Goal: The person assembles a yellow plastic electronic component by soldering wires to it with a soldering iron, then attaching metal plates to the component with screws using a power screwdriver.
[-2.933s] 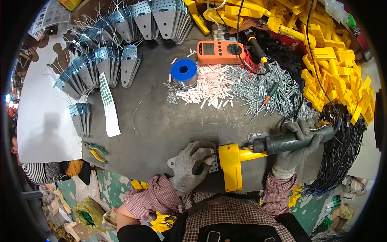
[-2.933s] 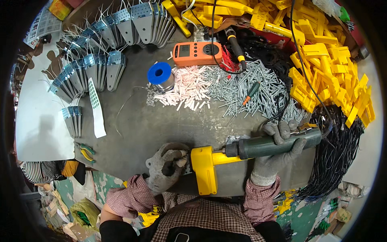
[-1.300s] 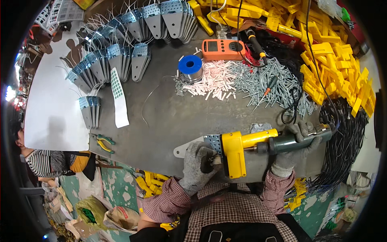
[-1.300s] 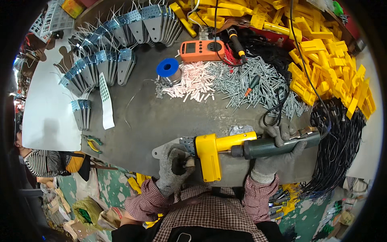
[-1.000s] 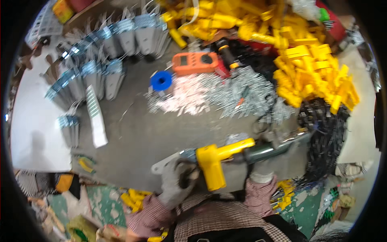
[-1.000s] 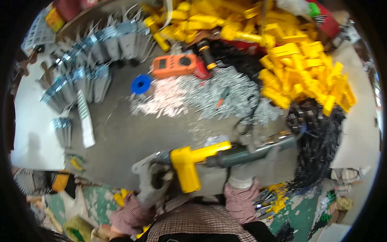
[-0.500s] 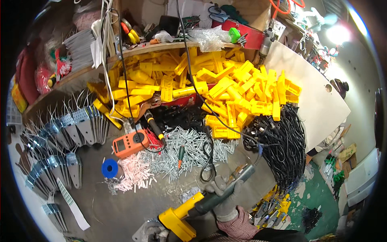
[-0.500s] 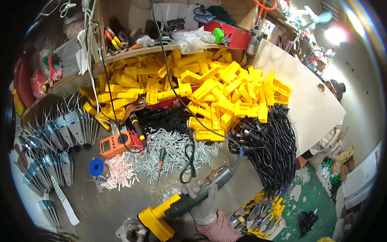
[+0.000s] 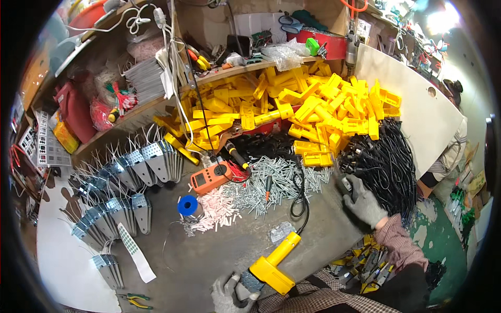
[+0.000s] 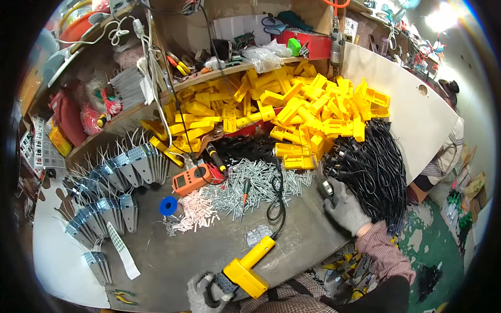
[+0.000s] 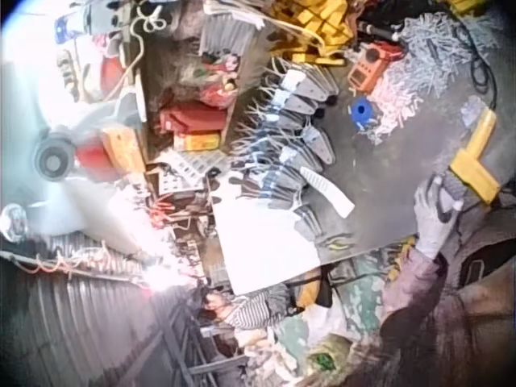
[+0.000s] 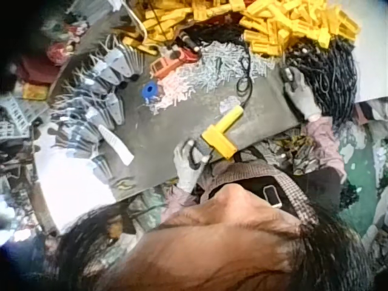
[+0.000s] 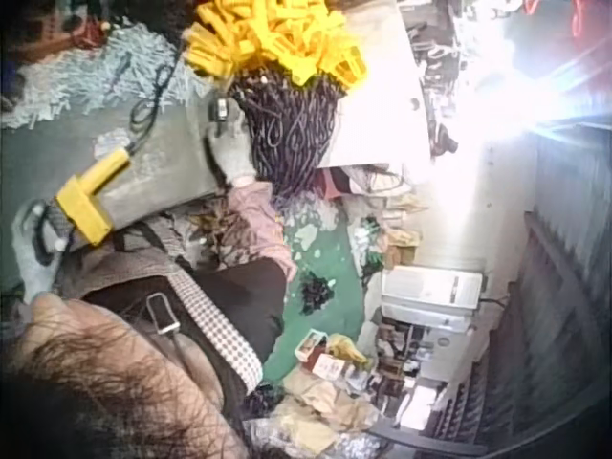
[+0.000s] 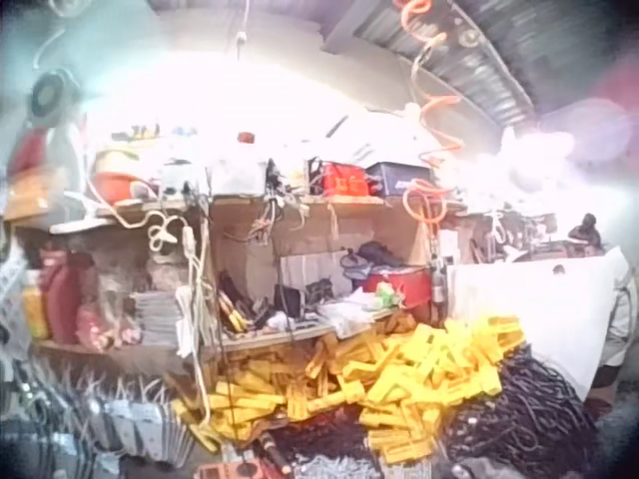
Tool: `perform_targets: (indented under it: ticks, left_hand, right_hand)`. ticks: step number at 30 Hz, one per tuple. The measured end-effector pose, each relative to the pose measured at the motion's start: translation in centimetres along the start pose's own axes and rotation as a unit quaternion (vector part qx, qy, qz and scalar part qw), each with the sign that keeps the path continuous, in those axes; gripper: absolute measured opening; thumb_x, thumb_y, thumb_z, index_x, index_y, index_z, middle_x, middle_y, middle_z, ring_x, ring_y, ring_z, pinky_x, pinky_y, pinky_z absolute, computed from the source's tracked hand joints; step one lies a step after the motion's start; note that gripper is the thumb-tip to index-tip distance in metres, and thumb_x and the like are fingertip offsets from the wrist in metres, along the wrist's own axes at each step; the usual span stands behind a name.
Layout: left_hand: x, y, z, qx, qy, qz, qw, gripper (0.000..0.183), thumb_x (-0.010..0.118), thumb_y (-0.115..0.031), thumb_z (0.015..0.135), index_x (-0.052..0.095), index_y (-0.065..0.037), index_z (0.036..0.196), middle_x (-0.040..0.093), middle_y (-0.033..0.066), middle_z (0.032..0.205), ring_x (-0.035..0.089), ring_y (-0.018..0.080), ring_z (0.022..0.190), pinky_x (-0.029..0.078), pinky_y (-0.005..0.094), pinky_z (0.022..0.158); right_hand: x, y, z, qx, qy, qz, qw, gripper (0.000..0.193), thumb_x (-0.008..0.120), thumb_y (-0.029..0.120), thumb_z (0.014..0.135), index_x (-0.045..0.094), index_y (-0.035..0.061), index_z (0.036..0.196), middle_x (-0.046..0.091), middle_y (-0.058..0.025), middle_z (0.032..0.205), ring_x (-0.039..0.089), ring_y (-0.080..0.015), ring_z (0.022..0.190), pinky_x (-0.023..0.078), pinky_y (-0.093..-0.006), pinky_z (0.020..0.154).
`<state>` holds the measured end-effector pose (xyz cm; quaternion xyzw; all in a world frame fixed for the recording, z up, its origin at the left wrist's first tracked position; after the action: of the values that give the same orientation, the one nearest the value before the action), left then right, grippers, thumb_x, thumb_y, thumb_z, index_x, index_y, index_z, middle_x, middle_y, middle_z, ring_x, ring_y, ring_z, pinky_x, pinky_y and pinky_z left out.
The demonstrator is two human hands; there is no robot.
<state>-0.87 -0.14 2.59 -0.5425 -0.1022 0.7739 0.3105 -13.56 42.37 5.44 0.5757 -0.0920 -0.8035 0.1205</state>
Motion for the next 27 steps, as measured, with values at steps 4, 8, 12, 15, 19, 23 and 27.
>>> perform_targets:
  ticks: [4, 8, 12, 15, 19, 23, 27]
  left_hand:
    - [1.9, 0.4, -1.1, 0.000, 0.070, 0.035, 0.997, 0.084, 0.083, -0.035, 0.068, 0.043, -0.008, 0.135, 0.052, 0.0183, 0.125, 0.054, 0.0397, 0.109, 0.050, 0.0480, 0.084]
    - [2.1, 0.8, -1.9, 0.008, 0.045, 0.046, 0.998, 0.078, 0.081, -0.034, 0.071, 0.045, -0.008, 0.134, 0.053, 0.0176, 0.123, 0.053, 0.0393, 0.109, 0.050, 0.0480, 0.082]
    - [1.9, 3.1, -4.9, 0.023, 0.055, 0.102, 0.993, 0.067, 0.079, -0.032, 0.075, 0.051, -0.008, 0.130, 0.053, 0.0193, 0.124, 0.052, 0.0387, 0.113, 0.049, 0.0480, 0.085]
    - [-2.9, 4.1, -3.5, -0.140, 0.057, -0.009, 0.988, 0.026, 0.068, -0.029, 0.086, 0.068, -0.010, 0.104, 0.067, 0.0175, 0.097, 0.067, 0.0314, 0.091, 0.052, 0.0429, 0.081]
    - [-6.9, 8.8, 3.1, -0.085, -0.017, 0.112, 0.990, 0.023, 0.064, -0.026, 0.083, 0.063, -0.010, 0.100, 0.063, 0.0117, 0.099, 0.061, 0.0329, 0.085, 0.051, 0.0435, 0.076]
    - [-13.4, 21.7, 2.6, -0.321, -0.200, 0.293, 0.878, 0.058, 0.068, -0.031, 0.084, 0.049, 0.001, 0.128, 0.061, 0.0217, 0.107, 0.056, 0.0398, 0.101, 0.047, 0.0487, 0.086]
    - [-10.9, 28.8, -1.8, -0.284, -0.204, 0.157, 0.923, 0.087, 0.076, -0.028, 0.076, 0.032, 0.001, 0.145, 0.050, 0.0263, 0.129, 0.049, 0.0429, 0.116, 0.041, 0.0493, 0.100]
  right_hand:
    - [2.0, 1.4, 5.3, -0.027, 0.013, -0.069, 0.997, 0.044, 0.065, 0.025, 0.087, 0.054, 0.0087, 0.126, 0.065, -0.0198, 0.104, 0.066, -0.0378, 0.075, 0.055, -0.0455, 0.068]
    - [10.3, 6.3, 14.5, -0.070, -0.050, -0.053, 0.995, 0.022, 0.056, 0.024, 0.092, 0.064, 0.0101, 0.107, 0.067, -0.0154, 0.096, 0.067, -0.0322, 0.082, 0.055, -0.0432, 0.072]
    - [12.2, 7.2, 16.1, -0.102, -0.176, -0.054, 0.978, 0.022, 0.050, 0.011, 0.090, 0.057, 0.0133, 0.111, 0.065, -0.0185, 0.094, 0.064, -0.0404, 0.091, 0.053, -0.0454, 0.084]
    - [6.6, 12.4, 15.5, -0.029, -0.038, 0.235, 0.971, 0.022, 0.051, 0.005, 0.088, 0.051, 0.0055, 0.110, 0.065, -0.0164, 0.106, 0.065, -0.0338, 0.099, 0.050, -0.0403, 0.087]
    - [3.4, 18.6, 18.3, -0.147, -0.002, 0.443, 0.885, 0.028, 0.051, -0.003, 0.090, 0.049, 0.0022, 0.118, 0.062, -0.0076, 0.107, 0.058, -0.0141, 0.101, 0.046, -0.0278, 0.090]
    - [6.1, 26.6, 20.2, -0.380, 0.106, 0.297, 0.870, 0.024, 0.065, 0.002, 0.082, 0.063, 0.0014, 0.106, 0.069, -0.0145, 0.101, 0.068, -0.0256, 0.095, 0.052, -0.0358, 0.085]
    - [7.7, 32.4, 22.9, -0.400, 0.212, -0.100, 0.886, 0.024, 0.062, 0.016, 0.084, 0.066, 0.0027, 0.104, 0.070, -0.0171, 0.098, 0.068, -0.0342, 0.094, 0.054, -0.0442, 0.077]
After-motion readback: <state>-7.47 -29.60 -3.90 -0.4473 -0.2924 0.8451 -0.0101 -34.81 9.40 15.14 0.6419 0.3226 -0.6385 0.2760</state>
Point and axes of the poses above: each hand's wrist, its own z-axis towards the middle knuckle, its own x-axis out of the palm, y = z × x, the point moved 1 cm from there along z, towards the middle knuckle
